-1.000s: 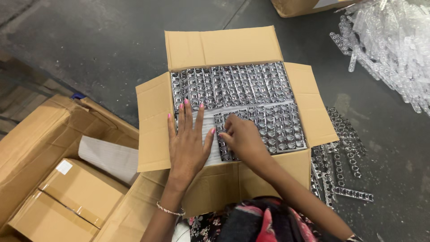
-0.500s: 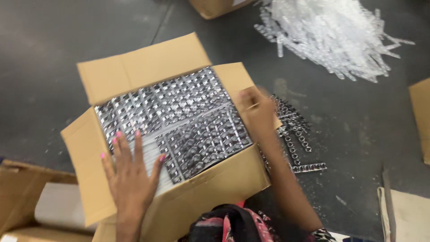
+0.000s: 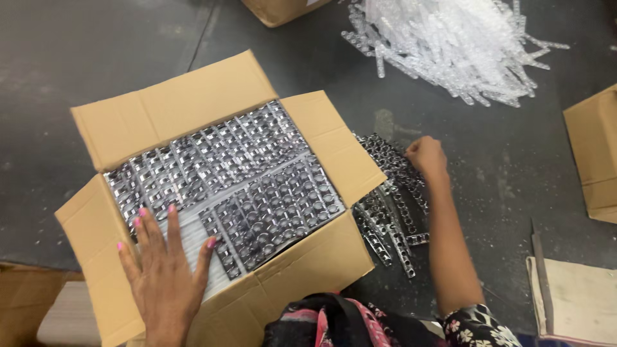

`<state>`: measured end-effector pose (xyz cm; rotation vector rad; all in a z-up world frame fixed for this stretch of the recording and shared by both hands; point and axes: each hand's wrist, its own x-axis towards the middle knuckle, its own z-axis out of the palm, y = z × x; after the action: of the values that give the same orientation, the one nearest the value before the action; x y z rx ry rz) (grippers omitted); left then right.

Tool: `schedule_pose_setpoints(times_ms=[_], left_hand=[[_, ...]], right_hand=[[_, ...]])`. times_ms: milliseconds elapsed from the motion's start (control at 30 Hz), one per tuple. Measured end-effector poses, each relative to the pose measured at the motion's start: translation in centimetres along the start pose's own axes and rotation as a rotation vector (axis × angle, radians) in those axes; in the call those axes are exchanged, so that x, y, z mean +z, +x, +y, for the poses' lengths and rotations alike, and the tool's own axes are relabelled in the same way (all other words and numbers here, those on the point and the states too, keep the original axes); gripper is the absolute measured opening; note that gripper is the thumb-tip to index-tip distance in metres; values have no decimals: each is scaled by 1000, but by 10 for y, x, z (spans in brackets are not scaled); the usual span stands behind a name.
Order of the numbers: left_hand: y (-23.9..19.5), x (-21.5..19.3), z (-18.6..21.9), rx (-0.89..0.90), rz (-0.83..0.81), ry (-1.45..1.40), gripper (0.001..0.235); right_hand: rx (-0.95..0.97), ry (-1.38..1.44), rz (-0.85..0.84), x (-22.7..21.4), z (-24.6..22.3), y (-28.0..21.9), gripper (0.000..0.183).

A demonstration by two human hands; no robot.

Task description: The person places silver-colored plastic strips into a grid tray inside a cardboard box, covers them with a foam sheet, and سپس picks up more strips from a pile on the table.

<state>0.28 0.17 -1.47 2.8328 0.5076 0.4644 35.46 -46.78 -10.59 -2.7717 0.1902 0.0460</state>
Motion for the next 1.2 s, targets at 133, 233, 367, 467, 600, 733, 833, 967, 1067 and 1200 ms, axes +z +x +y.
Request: schedule_pose_setpoints(times_ms=[133, 233, 367, 467, 600, 733, 833, 967, 1067, 1200], left_hand=[[-1, -2, 0, 5, 30, -3, 83], [-1, -3, 1, -15, 36, 33, 80], [-1, -6, -3, -46, 33, 3, 72], [-3, -5, -5, -66, 73, -98, 70], [-4, -4, -7, -74, 94, -123, 70], [-3, -3, -4, -68, 84, -39, 73], [-3, -4, -4, -30, 95, 4, 74], [-3, -2, -5, -40, 79, 44, 76], [-2, 0, -5, -45, 81, 22, 77], [-1, 2, -12, -56, 24, -42, 76]], right_hand=[[-214, 329, 319, -61, -50, -44, 11], [-429, 362, 448, -119, -129, -91, 16], [-604, 664, -232, -116, -233, -177, 16], [-602, 734, -679, -56, -300, -239, 23], [-596, 719, -784, -10, -333, -278, 20], [-639, 652, -746, 8, -337, -284, 19], [-637, 579, -709, 13, -339, -289, 23], [-839, 383, -477, 9, -339, -292, 27], [-875, 479, -395, -4, -332, -293, 23], [-579, 758, -216, -30, -276, -249, 19]])
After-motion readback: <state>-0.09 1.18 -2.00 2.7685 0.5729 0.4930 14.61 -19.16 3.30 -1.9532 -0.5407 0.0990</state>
